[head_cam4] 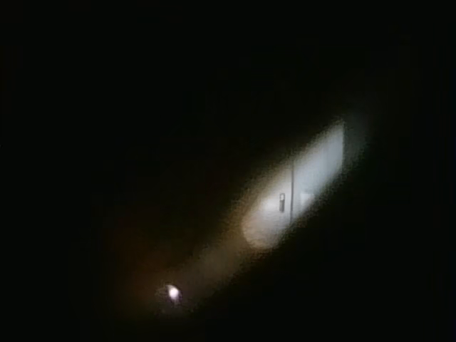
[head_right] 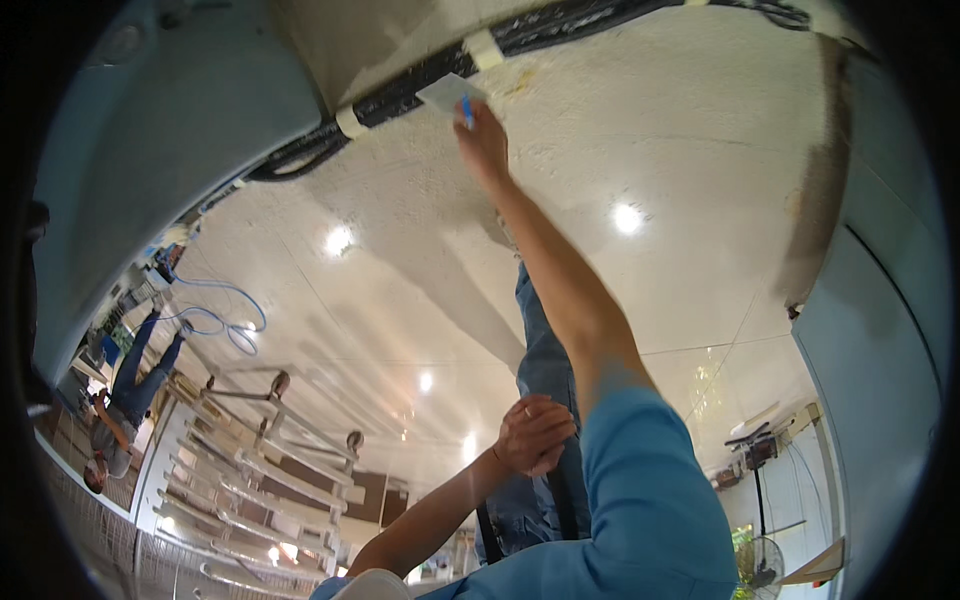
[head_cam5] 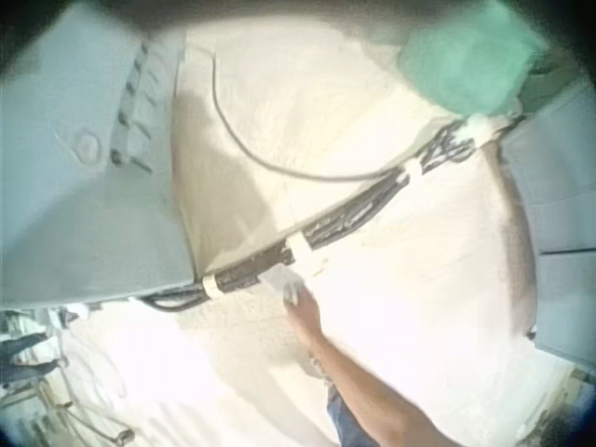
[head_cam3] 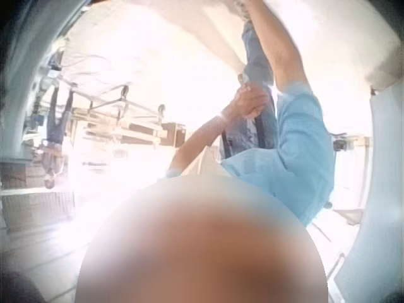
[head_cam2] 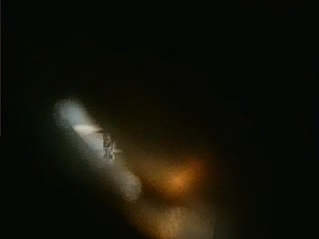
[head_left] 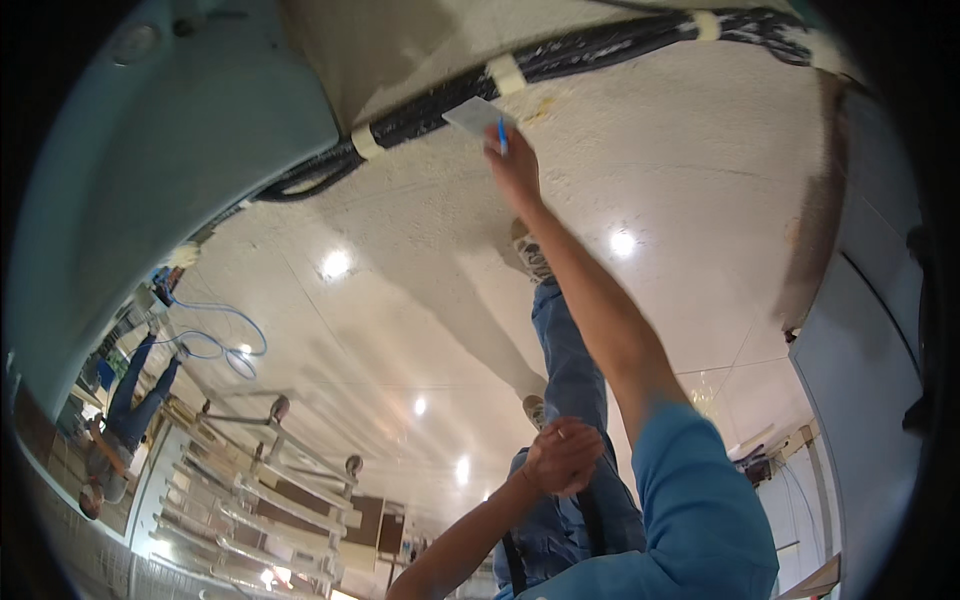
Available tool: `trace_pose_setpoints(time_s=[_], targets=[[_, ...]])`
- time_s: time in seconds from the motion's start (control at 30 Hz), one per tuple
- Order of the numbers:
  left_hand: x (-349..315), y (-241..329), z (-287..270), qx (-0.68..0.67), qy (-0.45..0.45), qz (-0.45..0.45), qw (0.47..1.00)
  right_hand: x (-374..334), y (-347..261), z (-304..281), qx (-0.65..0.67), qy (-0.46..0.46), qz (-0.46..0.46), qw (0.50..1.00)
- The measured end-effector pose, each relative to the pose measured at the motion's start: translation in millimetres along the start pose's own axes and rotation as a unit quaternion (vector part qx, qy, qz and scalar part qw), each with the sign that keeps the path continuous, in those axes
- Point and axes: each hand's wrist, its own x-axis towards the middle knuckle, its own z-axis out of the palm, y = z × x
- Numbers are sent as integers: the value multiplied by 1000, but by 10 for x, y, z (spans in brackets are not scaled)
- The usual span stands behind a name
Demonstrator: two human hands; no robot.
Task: The person measures a wooden board with a tape measure, marks cut lines with a utility knife, removes a cut strip, and then returns to the desk to handle a printed receipt and attach it to a cabinet.
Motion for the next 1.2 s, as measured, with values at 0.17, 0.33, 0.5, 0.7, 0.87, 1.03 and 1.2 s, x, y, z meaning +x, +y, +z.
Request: trace_pose_setpoints(time_s=[0.17, 0.33, 0.5, 0.7, 0.87, 1.03, 1.2], targets=[[-152, 229, 415, 85, -63, -58, 993, -2256, -1417, -1774, 66, -18, -101, 993], [-20, 1326, 921, -308, 99, -187, 928, -4294, -2091, -3682, 111, 36, -186, 976], [-312, 3285, 1244, -233, 35, 39, 971, -6521, -2236, -5115, 99, 75, -212, 969], [-1314, 4775, 2441, -219, -183, -85, 955, -8562, -2108, -6173, 298, 276, -181, 896], [-2044, 4976, 4328, -318, -235, -129, 909, -9533, -1284, -7375, 318, 282, -146, 893], [-2406, 5438, 6073, -356, -258, -156, 885, -10366, -460, -8429, 380, 324, -93, 861], [-2713, 6304, 7759, -274, -369, -187, 868, -11441, -10, -10056, 256, 478, -92, 835]])
